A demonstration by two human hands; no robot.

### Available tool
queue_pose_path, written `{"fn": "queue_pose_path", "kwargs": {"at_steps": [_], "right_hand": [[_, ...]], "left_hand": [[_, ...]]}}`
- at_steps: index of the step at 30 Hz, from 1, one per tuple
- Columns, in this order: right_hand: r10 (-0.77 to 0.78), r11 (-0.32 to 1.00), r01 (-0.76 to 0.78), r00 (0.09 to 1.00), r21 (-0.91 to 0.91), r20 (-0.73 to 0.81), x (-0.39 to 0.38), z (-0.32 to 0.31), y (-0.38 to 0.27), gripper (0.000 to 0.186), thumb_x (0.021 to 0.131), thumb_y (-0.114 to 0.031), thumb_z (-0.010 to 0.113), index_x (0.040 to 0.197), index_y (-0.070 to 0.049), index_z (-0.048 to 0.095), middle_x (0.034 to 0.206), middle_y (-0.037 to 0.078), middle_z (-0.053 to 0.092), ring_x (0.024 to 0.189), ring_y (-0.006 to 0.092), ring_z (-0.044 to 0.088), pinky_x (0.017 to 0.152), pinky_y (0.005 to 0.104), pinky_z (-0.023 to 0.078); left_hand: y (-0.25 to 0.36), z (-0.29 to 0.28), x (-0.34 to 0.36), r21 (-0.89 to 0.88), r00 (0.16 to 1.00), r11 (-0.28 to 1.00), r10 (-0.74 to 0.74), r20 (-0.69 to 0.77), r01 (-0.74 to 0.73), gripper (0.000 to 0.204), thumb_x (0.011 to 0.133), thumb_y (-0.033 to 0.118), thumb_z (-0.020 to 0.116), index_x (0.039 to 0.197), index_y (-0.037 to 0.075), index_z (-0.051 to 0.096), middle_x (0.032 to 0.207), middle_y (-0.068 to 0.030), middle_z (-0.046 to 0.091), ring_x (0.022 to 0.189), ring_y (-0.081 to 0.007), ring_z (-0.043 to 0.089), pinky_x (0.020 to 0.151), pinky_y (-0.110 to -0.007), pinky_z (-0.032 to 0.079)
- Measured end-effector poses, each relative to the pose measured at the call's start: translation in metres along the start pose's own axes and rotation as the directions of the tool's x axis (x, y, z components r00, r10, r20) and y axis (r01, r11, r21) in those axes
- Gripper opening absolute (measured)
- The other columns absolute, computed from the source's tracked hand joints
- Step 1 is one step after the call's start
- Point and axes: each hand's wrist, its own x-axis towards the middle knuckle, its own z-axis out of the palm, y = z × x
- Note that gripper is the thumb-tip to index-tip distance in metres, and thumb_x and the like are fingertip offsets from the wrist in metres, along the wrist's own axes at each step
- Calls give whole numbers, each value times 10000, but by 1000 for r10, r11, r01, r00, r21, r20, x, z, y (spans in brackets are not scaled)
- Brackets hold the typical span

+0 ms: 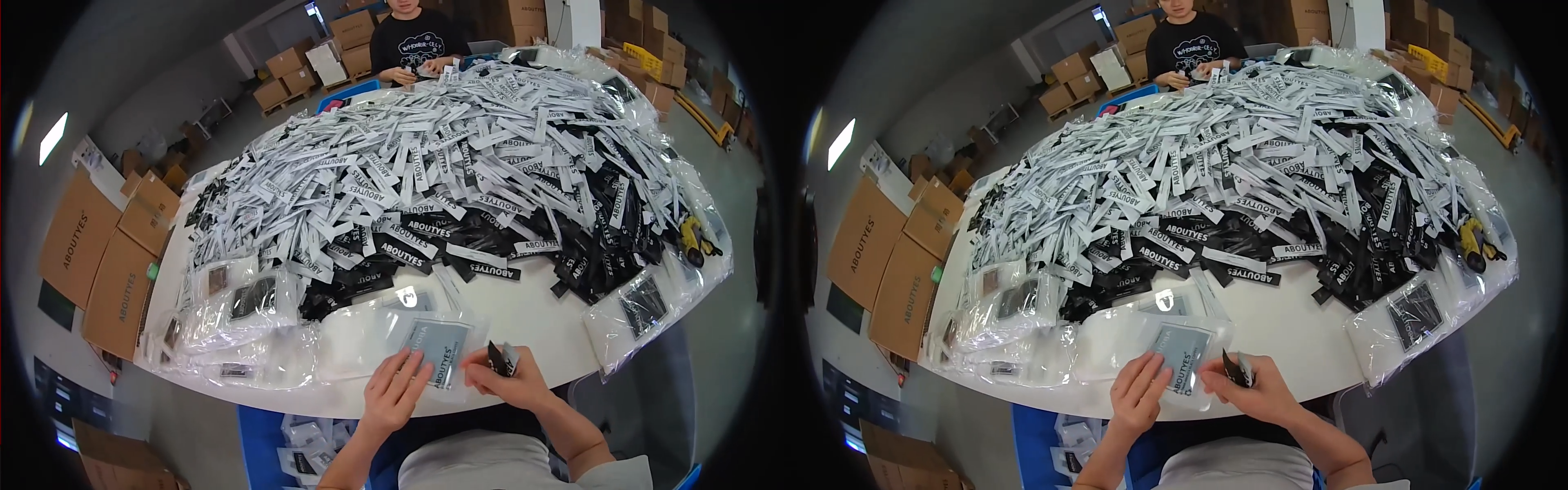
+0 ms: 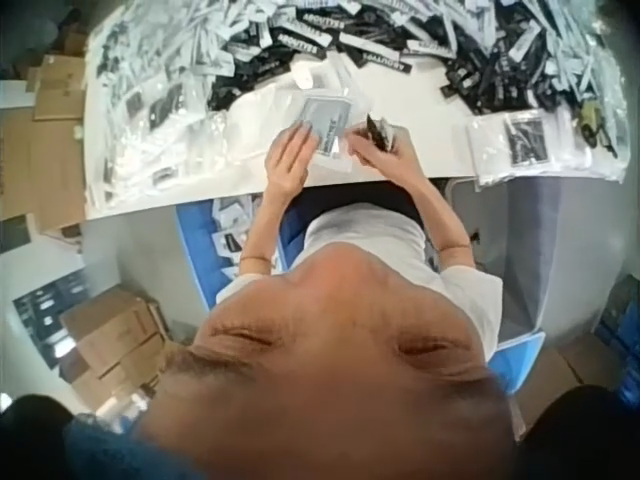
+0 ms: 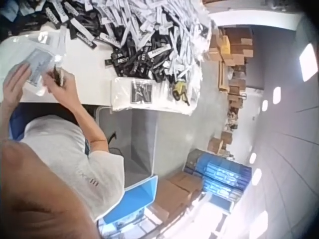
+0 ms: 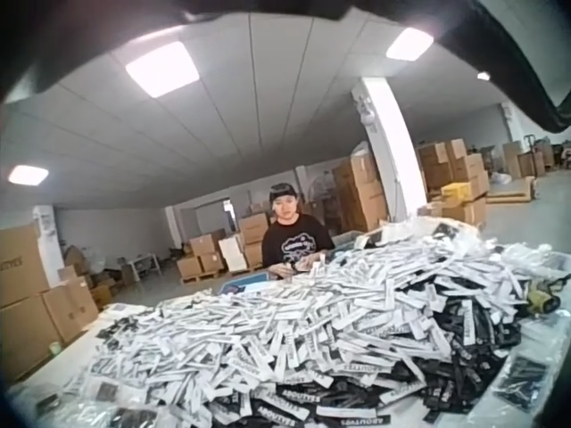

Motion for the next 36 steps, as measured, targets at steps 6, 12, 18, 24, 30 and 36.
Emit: {"fn": "queue_pose_path", "kwargs": {"at_steps": [6,12,18,24,30,36], "right_hand": [[120,987,-125,991,-104,-58,-11,-7,19,280,846,-242,672,696,-11,623,599,3,595,534,50,504,490,207,384],[-287,940,217,921,-264,-265,-21,-14,4,138,750,-29,717,672,-15,604,576,36,584,481,84,536,472,234,407],[-700,251,642,637,-725,321,-18,-4,7,328,514,-14,696,803,-39,544,810,78,604,647,253,593,490,343,451],[-599,437,482,786,-759,154,-5,-22,24,273,591,-7,758,801,-44,589,788,92,625,696,280,620,591,326,485],[-706,544,331,677,-771,-208,-21,-54,35,153,692,65,699,715,-17,572,639,85,564,532,194,541,482,261,408],[-635,744,587,474,-319,-610,-28,-97,54,136,935,-65,484,802,-37,489,668,88,550,482,87,421,429,217,302]], "left_hand": [[7,-1,0,-45,994,999,-23,-111,18,337,696,-26,560,1022,2,639,1070,-217,619,970,-399,607,797,-445,521],[33,0,19,-109,992,988,-115,-50,109,386,718,10,675,1098,5,610,1141,-191,593,1109,-369,537,854,-432,490],[60,-1,38,-555,837,636,-484,255,536,225,806,-11,628,1023,-72,623,939,-213,664,845,-275,667,775,-337,527],[37,14,31,-691,649,266,-660,378,672,164,903,-29,502,950,-93,646,967,-148,671,860,-180,639,799,-300,526],[43,35,4,-581,698,420,-581,418,697,203,872,9,574,1059,-34,641,995,-109,670,874,-153,633,803,-264,491],[85,60,14,-543,740,502,-462,490,673,309,798,5,641,1106,-7,613,1019,-153,652,872,-215,645,781,-284,494]]}}
